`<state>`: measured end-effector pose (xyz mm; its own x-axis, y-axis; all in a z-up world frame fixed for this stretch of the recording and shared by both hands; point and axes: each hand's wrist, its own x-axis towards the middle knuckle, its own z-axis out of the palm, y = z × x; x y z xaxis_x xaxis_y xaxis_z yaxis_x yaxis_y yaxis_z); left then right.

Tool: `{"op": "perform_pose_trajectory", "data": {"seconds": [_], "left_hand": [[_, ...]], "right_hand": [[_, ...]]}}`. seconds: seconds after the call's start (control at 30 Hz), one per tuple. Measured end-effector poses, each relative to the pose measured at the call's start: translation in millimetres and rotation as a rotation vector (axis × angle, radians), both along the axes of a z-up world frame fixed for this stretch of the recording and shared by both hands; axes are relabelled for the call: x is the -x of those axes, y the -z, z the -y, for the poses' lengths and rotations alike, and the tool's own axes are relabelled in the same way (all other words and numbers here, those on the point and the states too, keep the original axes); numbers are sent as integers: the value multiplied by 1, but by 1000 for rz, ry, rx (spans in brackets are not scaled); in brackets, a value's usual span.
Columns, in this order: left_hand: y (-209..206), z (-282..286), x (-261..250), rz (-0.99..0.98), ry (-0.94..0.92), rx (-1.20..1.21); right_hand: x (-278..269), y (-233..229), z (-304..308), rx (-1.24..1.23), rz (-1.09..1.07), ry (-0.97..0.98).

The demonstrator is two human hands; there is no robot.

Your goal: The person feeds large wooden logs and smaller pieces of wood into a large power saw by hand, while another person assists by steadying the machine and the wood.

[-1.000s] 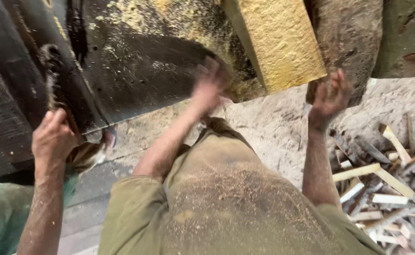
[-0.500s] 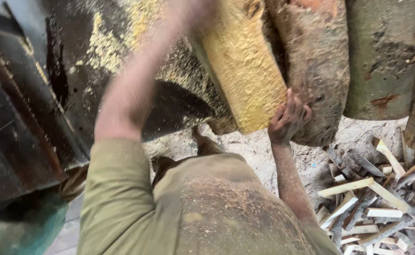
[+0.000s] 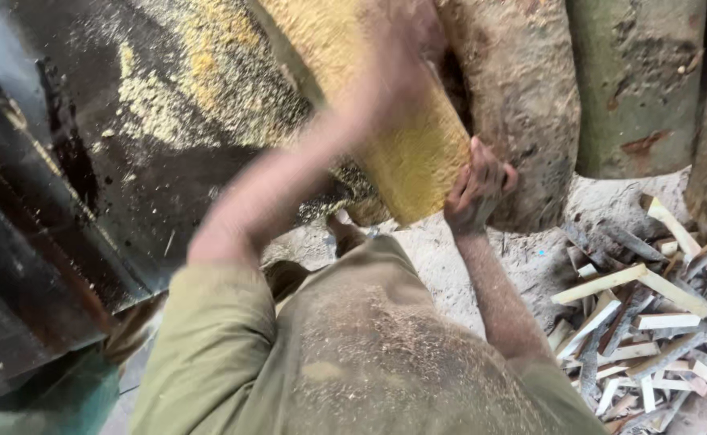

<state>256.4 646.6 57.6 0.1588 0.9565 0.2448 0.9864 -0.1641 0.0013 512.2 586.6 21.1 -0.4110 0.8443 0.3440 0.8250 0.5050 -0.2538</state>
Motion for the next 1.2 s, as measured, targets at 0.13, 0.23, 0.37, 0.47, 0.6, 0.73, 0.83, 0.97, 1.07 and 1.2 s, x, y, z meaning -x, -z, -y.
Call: {"op": "perform_pose_trajectory", "data": {"seconds": [0.13, 0.23, 0.37, 0.47, 0.6, 0.73, 0.83, 0.97, 1.07, 1.2], "left_hand": [[16, 160, -93, 25, 488, 221], [54, 193, -61, 322, 609, 320], [62, 194, -54, 480, 352, 160], [61, 210, -56, 548, 164, 83], [72, 234, -58, 680, -52, 38], [93, 302, -64, 735, -247, -159], [91, 354, -24, 709, -268, -95], [80, 410, -17, 676, -229, -49], [69, 438, -20, 706, -109, 143], [56, 406, -49, 504, -106, 484]], "right_hand": [[-24, -3, -25, 58, 108, -10], [-23, -4, -41, 236, 193, -63], [16, 0, -88, 140, 110, -411], [41, -16, -103, 728, -104, -269], [61, -43, -54, 830, -215, -174], [86, -23, 53, 626, 62, 13], [102, -19, 127, 445, -39, -75], [63, -13, 195, 698, -176, 61], [37, 11, 206, 1008, -509, 167], [52, 45, 213, 1636, -1183, 111]]}}
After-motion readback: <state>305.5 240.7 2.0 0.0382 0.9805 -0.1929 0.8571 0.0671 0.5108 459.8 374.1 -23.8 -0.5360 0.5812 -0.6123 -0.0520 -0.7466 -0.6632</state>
